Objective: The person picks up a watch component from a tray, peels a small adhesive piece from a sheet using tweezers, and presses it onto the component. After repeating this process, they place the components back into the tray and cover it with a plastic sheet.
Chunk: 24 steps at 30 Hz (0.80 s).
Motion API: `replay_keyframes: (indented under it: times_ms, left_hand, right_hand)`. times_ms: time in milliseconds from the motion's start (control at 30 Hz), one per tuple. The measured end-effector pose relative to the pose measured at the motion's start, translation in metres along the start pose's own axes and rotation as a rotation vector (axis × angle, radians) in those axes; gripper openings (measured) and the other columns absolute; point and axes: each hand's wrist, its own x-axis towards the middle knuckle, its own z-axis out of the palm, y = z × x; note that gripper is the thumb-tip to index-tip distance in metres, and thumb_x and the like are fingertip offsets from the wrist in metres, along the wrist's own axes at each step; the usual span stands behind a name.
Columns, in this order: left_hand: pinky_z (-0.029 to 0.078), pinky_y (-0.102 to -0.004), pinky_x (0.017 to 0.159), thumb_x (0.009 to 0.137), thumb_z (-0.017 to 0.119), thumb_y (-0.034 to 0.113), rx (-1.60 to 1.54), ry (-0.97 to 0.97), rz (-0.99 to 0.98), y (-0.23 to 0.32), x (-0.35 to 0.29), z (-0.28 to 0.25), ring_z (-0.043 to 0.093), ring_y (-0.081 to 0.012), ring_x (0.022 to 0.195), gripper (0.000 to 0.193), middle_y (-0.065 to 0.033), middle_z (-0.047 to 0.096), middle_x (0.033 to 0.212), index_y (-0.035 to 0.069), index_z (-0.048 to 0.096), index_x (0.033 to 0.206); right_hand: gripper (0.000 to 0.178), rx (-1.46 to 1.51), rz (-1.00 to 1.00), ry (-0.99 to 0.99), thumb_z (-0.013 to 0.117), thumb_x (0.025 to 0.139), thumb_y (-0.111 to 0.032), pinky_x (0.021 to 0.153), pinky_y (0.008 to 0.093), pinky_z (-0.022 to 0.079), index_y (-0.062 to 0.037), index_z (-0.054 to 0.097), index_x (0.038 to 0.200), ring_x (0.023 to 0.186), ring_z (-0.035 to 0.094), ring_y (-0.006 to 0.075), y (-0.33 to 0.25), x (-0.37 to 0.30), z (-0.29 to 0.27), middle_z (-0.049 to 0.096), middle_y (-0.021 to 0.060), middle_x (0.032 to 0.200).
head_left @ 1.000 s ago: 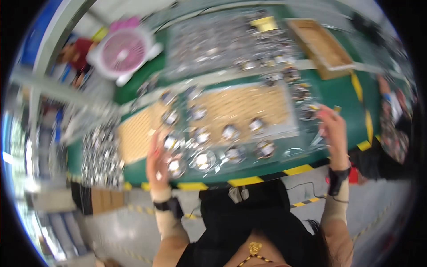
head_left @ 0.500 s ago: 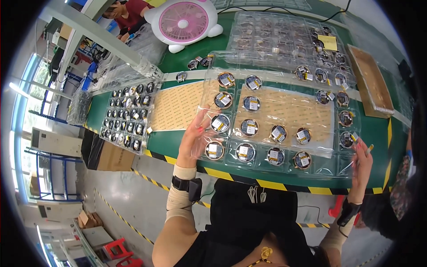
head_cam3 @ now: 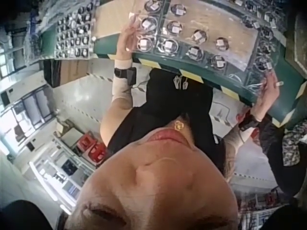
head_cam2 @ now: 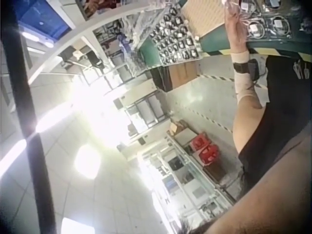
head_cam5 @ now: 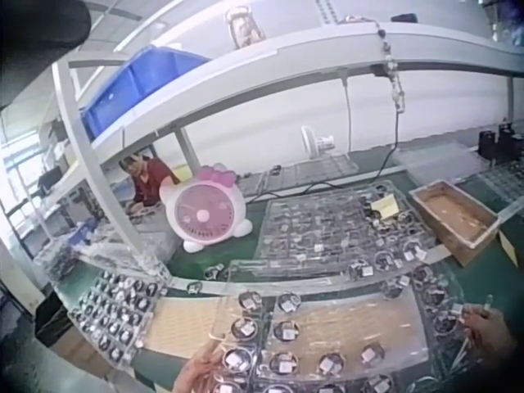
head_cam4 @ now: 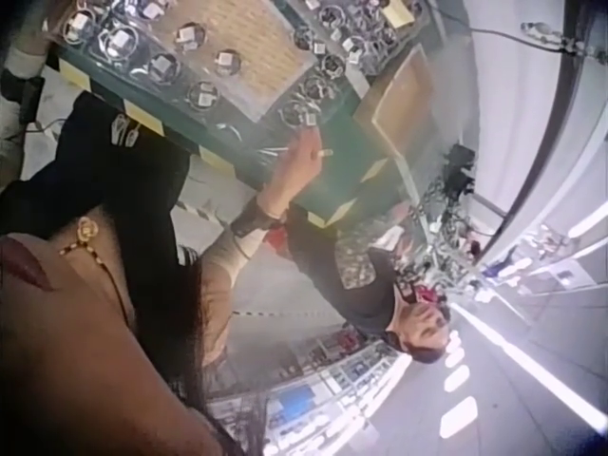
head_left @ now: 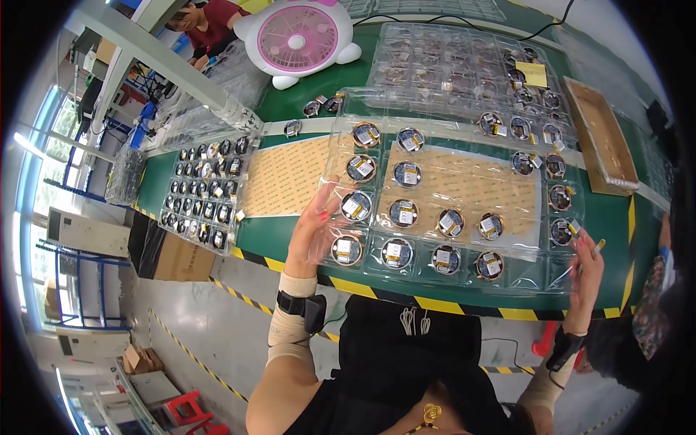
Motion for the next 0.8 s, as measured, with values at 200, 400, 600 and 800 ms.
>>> replay_keyframes:
  times_ms: [200, 400, 600, 800]
  left_hand:
    - [0.053, -0.0404, 0.074, 0.079, 0.048, 0.01, -0.013, -0.006, 0.009, -0.0009, 0.0013, 0.0004, 0.056, -0.0287, 0.096, 0.067, -0.0249, 0.03, 0.133, 0.0, 0.014, 0.136]
    - [0.051, -0.0405, 0.077, 0.08, 0.049, 0.012, 0.014, -0.032, 0.021, 0.0028, -0.0004, -0.0031, 0.055, -0.0296, 0.099, 0.066, -0.0245, 0.03, 0.133, 0.0, 0.015, 0.136]
    - [0.046, -0.0375, 0.085, 0.082, 0.051, 0.016, 0.025, -0.057, -0.004, -0.0018, -0.0016, -0.006, 0.047, -0.0285, 0.111, 0.065, -0.0227, 0.03, 0.134, 0.001, 0.018, 0.136]
    - [0.044, -0.0356, 0.088, 0.082, 0.052, 0.017, 0.038, -0.05, -0.007, 0.003, -0.0035, -0.0018, 0.044, -0.0269, 0.114, 0.065, -0.0215, 0.03, 0.135, 0.001, 0.02, 0.135]
  right_hand:
    - [0.034, -0.001, -0.007, -0.012, 0.056, 0.084, -0.014, 0.037, 0.0138, 0.027, 0.0009, 0.052, 0.115, 0.043, 0.04, 0.0015, 0.0032, 0.0037, -0.0042, 0.06, 0.0069, 0.082]
    - [0.037, 0.003, -0.004, -0.063, 0.055, 0.085, -0.014, 0.037, 0.0134, 0.026, 0.0012, 0.049, 0.118, 0.045, 0.039, -0.0003, 0.0016, 0.0028, -0.0012, 0.059, 0.0032, 0.083]
    - [0.036, -0.031, -0.005, 0.004, 0.056, 0.083, -0.013, 0.036, 0.0142, 0.026, 0.0003, 0.052, 0.116, 0.041, 0.039, 0.0014, -0.003, -0.0041, -0.0002, 0.06, 0.0061, 0.08]
    - [0.037, -0.023, -0.014, -0.001, 0.056, 0.083, -0.013, 0.036, 0.0145, 0.026, 0.0005, 0.052, 0.116, 0.04, 0.038, 0.0015, -0.0013, -0.0025, -0.0004, 0.06, 0.0072, 0.081]
